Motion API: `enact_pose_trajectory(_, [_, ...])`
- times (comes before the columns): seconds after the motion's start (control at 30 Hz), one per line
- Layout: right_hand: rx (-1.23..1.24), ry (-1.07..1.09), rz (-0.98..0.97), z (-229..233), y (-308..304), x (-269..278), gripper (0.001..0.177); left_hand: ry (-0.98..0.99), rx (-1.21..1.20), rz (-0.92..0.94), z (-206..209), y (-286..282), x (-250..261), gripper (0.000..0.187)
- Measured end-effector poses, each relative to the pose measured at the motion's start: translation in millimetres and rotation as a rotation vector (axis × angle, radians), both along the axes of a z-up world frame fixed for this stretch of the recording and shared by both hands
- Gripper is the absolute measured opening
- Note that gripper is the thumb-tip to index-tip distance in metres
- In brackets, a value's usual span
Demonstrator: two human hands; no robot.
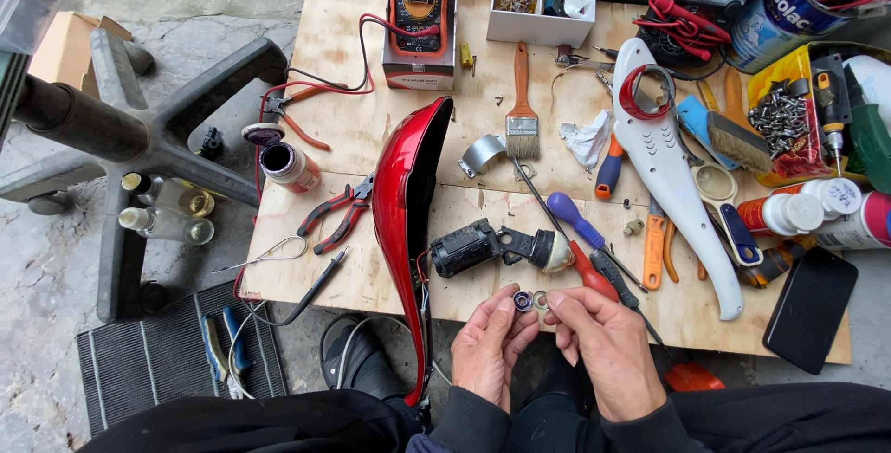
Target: The person applies purple grease to a small cylindrical component using a metal tool, then uses pliers to adjust a metal ring on the component. The person works at a cluttered workbench with various tools and a red motorcycle part visible.
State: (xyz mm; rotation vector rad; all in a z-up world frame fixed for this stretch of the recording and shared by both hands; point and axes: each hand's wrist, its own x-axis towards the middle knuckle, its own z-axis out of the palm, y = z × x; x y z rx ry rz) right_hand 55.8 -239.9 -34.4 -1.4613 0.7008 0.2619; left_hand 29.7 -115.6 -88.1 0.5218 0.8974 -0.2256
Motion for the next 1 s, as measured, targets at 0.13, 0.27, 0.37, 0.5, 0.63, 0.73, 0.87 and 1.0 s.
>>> enact_pose_trajectory(0.13, [0.105, 0.049, -0.002, -8, -8, 2, 0.021, 0.027, 0.018, -0.001, -7, 4, 3, 0.043])
enact_pose_trajectory(0.27, [0.091, 0.058, -0.023, -14, -9, 4, 0.021, 0.033, 0.034, 0.009, -19, 4, 4, 0.04])
enact_pose_trajectory(0.37, [0.084, 0.041, -0.036, -18, -11, 4, 0.02, 0.047, 0.096, -0.006, -25, 4, 6, 0.039])
enact_pose_trajectory(0.5, [0.019, 0.016, -0.039, -23, -12, 5, 0.021, 0.068, 0.225, -0.038, -37, 4, 7, 0.036])
enact_pose_trajectory(0.63, [0.008, 0.021, -0.036, -24, -13, 5, 0.023, 0.062, 0.254, -0.067, -56, 5, 6, 0.037])
enact_pose_trajectory(0.73, [0.024, 0.015, -0.03, -25, -13, 4, 0.022, 0.052, 0.274, -0.05, -64, 7, 3, 0.037])
enact_pose_trajectory(0.87, [-0.016, 0.016, -0.023, -15, -13, 5, 0.022, 0.045, 0.459, -0.109, -47, 19, 0, 0.04])
enact_pose_trajectory(1.0, [-0.054, 0.023, -0.027, -13, -12, 6, 0.023, -0.045, 0.89, -0.338, -36, 26, -9, 0.044])
